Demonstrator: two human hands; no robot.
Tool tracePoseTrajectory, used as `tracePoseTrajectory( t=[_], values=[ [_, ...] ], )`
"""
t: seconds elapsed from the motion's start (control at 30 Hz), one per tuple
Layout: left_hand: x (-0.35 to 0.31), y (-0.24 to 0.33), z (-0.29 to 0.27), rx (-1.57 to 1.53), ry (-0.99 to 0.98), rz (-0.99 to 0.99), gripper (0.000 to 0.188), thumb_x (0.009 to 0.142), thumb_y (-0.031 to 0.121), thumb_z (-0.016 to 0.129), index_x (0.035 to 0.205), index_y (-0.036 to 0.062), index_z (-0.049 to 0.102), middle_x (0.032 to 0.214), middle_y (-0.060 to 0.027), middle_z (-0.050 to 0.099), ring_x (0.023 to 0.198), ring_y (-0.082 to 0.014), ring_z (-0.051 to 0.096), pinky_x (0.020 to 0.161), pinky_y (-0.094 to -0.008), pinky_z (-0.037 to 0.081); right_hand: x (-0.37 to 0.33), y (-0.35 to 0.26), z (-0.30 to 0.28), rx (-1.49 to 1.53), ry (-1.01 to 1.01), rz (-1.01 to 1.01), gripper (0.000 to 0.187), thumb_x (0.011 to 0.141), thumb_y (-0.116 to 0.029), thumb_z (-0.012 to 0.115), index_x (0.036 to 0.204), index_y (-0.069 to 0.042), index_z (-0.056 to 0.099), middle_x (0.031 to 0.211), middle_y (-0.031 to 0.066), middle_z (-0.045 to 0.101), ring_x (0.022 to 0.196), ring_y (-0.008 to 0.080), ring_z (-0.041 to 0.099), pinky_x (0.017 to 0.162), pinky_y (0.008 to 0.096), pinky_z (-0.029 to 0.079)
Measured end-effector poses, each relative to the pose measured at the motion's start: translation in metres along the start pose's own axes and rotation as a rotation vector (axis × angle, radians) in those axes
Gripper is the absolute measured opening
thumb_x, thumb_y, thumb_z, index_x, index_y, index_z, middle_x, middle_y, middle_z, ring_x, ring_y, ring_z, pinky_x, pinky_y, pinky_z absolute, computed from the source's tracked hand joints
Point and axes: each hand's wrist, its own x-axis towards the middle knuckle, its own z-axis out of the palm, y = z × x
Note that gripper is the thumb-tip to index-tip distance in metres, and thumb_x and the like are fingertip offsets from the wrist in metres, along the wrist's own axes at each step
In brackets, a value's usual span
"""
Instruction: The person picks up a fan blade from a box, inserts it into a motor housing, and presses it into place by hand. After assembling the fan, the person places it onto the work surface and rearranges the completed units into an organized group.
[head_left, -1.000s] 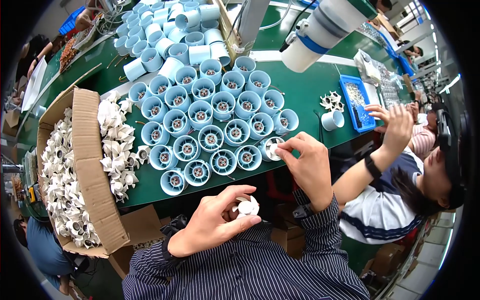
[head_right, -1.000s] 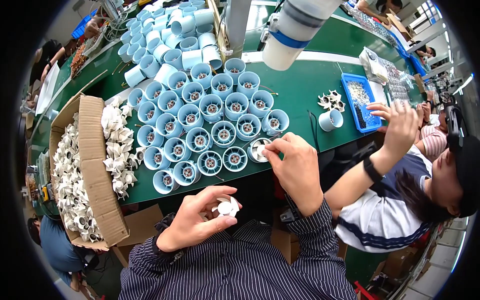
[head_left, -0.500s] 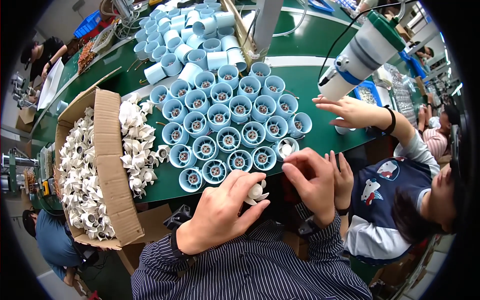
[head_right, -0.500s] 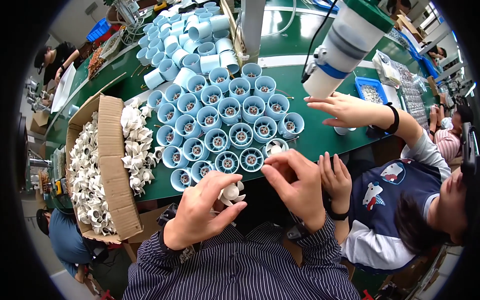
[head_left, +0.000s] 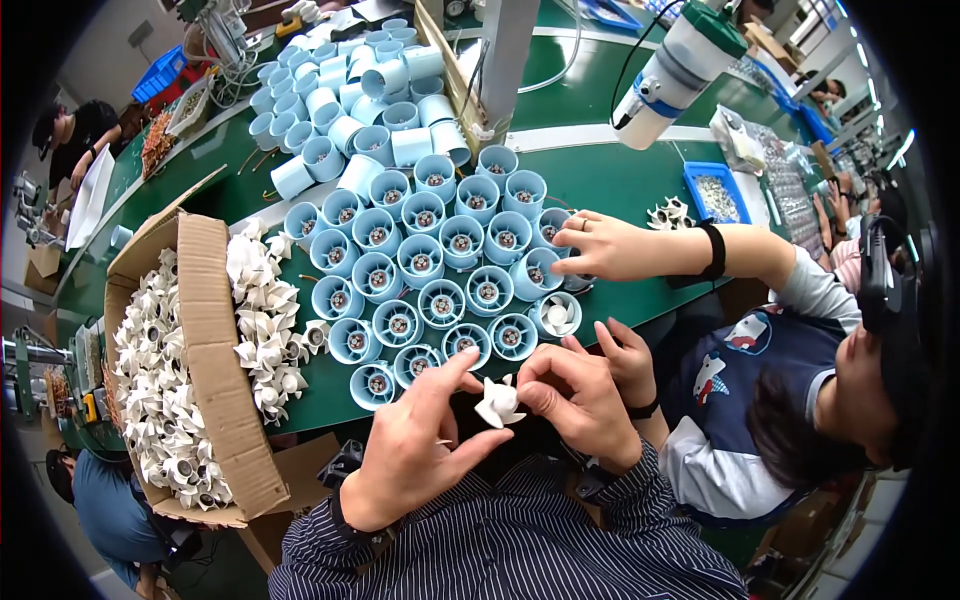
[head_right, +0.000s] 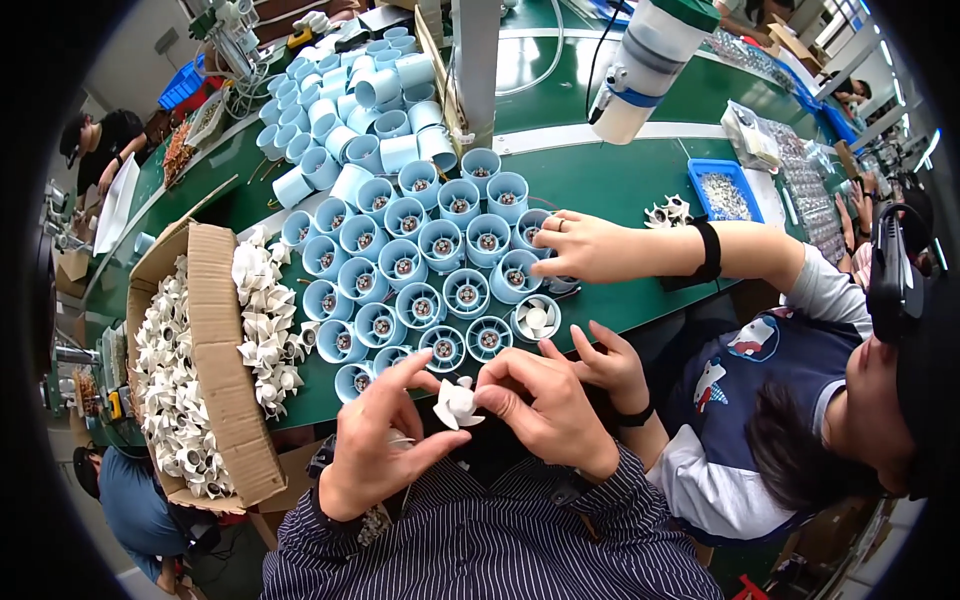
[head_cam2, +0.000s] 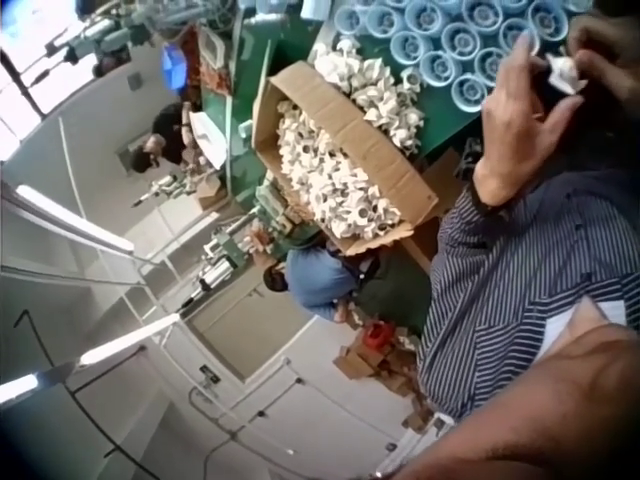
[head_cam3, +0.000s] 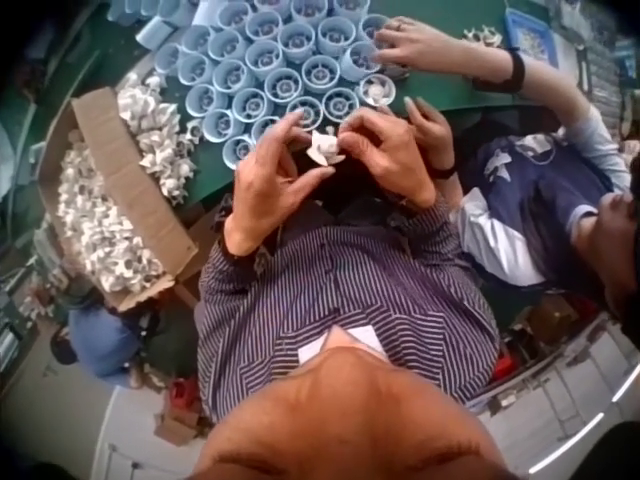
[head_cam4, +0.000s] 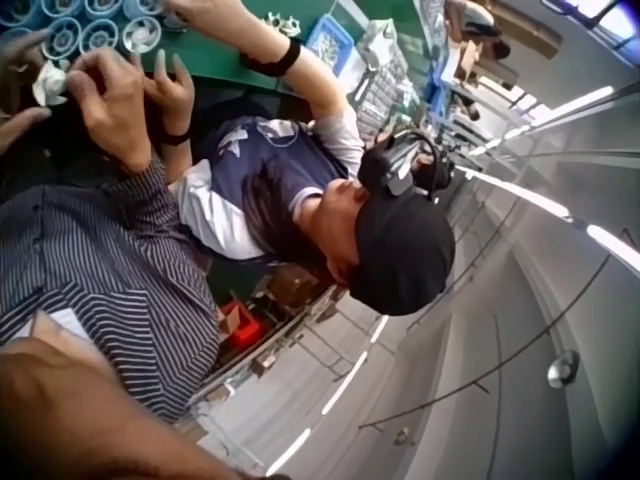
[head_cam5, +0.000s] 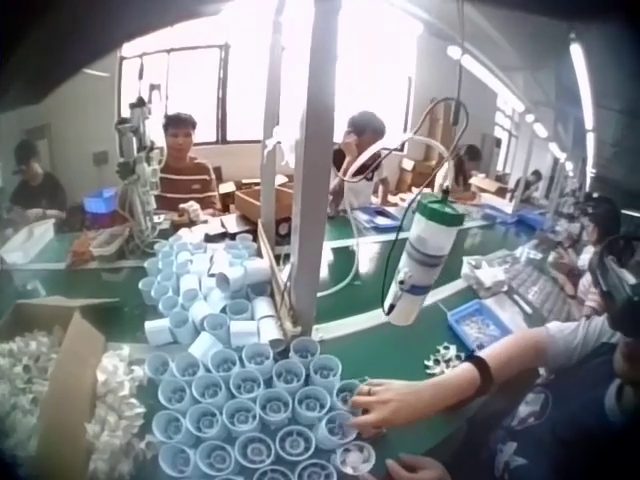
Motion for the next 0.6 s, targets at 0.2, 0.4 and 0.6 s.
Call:
tracePoseTrajectory(
  t=[0.2, 0.4, 0.6],
  values=[
    [-0.004, 0.002, -0.024, -0.629, -0.013, -0.437, 0.059, 0.084, -0.007, 0.087, 0.138, -0.0039, 0.063, 0.117, -0.0093, 0.065, 0.091, -0.0106, 0.067, 0.08, -0.025, 0.057, 0.005, 0.029, 0.013, 1.467, -0.085, 0.138, 0.032, 0.115, -0.031, 0.059, 0.123, 0.0, 0.057, 0.093, 0.0013, 0.051, 0.071, 0.009, 0.046, 0.057, 0.0229, 0.04],
    [-0.018, -0.007, -0.027, -0.793, -0.11, -0.349, 0.038, 0.093, -0.011, 0.07, 0.13, -0.0057, 0.068, 0.137, -0.0142, 0.061, 0.116, -0.0185, 0.068, 0.103, -0.036, 0.06, 0.013, 0.024, 0.022, 1.632, -0.054, 0.151, 0.015, 0.113, -0.018, 0.059, 0.116, -0.005, 0.052, 0.089, 0.0004, 0.052, 0.07, 0.0078, 0.05, 0.054, 0.0205, 0.041],
    [-0.028, -0.004, -0.025, -0.917, -0.152, -0.43, 0.034, 0.102, -0.008, 0.067, 0.136, -0.0051, 0.066, 0.145, -0.0169, 0.06, 0.127, -0.0255, 0.07, 0.108, -0.0396, 0.06, 0.007, 0.031, 0.018, 1.498, -0.005, 0.034, 0.019, 0.111, -0.014, 0.062, 0.122, -0.001, 0.053, 0.092, 0.0025, 0.054, 0.07, 0.0093, 0.051, 0.053, 0.0214, 0.042]
  ],
)
